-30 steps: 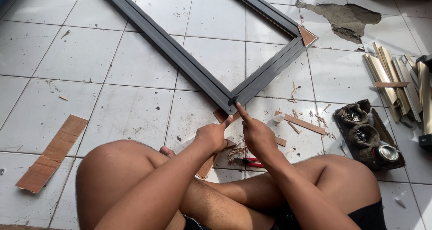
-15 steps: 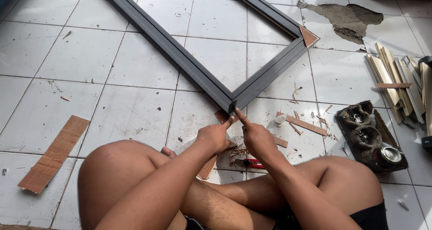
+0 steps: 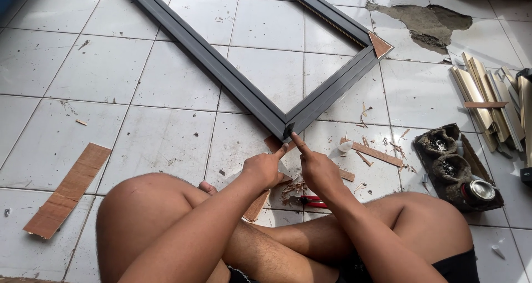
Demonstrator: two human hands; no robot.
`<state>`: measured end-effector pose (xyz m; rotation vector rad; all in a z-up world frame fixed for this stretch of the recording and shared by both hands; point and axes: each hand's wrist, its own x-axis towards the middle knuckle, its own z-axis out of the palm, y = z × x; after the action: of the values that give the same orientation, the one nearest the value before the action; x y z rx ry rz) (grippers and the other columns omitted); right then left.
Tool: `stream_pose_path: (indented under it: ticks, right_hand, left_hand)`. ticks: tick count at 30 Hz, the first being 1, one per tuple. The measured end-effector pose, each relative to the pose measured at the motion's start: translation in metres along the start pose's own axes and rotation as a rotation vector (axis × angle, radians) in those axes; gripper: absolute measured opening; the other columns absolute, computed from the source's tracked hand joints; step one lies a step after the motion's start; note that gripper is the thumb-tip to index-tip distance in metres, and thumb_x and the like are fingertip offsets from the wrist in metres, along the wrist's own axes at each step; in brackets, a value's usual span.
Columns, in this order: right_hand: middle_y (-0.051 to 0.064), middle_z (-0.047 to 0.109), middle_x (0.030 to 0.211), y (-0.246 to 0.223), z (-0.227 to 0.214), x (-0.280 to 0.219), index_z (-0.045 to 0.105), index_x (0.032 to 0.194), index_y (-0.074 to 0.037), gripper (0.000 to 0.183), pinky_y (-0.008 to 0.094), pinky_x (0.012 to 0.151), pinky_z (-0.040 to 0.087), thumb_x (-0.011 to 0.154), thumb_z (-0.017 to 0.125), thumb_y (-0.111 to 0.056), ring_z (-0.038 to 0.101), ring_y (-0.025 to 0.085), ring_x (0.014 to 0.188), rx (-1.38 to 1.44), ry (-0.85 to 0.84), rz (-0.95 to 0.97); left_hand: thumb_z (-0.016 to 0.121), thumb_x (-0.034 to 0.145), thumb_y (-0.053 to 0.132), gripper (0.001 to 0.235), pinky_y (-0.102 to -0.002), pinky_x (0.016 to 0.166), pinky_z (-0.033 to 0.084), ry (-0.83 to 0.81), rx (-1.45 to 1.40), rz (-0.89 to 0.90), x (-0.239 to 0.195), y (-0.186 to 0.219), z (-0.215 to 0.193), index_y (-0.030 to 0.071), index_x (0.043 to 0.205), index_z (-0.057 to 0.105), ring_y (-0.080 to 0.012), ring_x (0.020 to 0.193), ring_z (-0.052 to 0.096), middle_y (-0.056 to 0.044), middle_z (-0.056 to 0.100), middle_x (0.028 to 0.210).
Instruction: Assembling a picture frame by applying glue to the corners, hammering them together, and inspecting the final structure.
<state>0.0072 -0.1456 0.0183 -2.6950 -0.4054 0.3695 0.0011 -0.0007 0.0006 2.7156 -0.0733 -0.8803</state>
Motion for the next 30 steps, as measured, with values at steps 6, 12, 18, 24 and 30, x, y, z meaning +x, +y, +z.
stream_pose_path:
  ticks: [6,12,18,24,30]
  right_hand:
    - [0.019,0.059,0.074,-0.012,-0.014,-0.005,0.02,0.138,-0.036,0.055,0.049,0.056,0.045,0.091,0.035,-0.012,0.059,0.039,0.064,0.289,0.381,-0.115]
    - [0.012,0.06,0.064,0.012,0.02,-0.005,0.018,0.139,-0.039,0.057,0.04,0.049,0.046,0.09,0.034,-0.014,0.058,0.03,0.053,-0.023,0.106,-0.091]
    - [0.017,0.061,0.07,-0.019,-0.023,-0.012,0.024,0.137,-0.041,0.057,0.047,0.059,0.045,0.088,0.035,-0.012,0.06,0.038,0.063,0.207,0.173,0.002]
    - [0.019,0.061,0.075,-0.018,-0.016,-0.014,0.021,0.137,-0.039,0.056,0.051,0.062,0.045,0.09,0.035,-0.014,0.058,0.04,0.068,0.226,0.255,-0.038]
    - [0.014,0.061,0.067,-0.002,-0.003,0.0,0.023,0.137,-0.042,0.058,0.045,0.054,0.048,0.088,0.036,-0.014,0.061,0.034,0.06,-0.109,0.009,0.013]
  left_hand:
    - [0.052,0.085,0.032,0.071,-0.052,0.08,0.046,-0.009,-0.005,-0.003,-0.005,0.002,-0.004,0.026,0.141,0.009,-0.0357,0.104,0.054,-0.02,0.057,0.107]
    - [0.051,0.084,0.035,0.067,-0.053,0.075,0.047,0.001,0.014,0.01,0.006,-0.002,0.003,0.025,0.14,0.015,-0.0366,0.101,0.056,-0.02,0.058,0.103]
    - [0.051,0.084,0.033,0.07,-0.053,0.078,0.046,-0.001,-0.028,0.001,-0.006,0.001,-0.005,0.025,0.141,0.012,-0.0371,0.103,0.055,-0.02,0.058,0.104]
    - [0.051,0.084,0.034,0.069,-0.053,0.08,0.046,0.011,0.0,-0.007,0.001,0.0,0.0,0.025,0.141,0.013,-0.0353,0.104,0.055,-0.019,0.058,0.106]
    - [0.05,0.084,0.033,0.07,-0.054,0.077,0.047,0.01,-0.004,0.021,0.003,-0.001,0.002,0.026,0.141,0.01,-0.0375,0.101,0.056,-0.02,0.058,0.102]
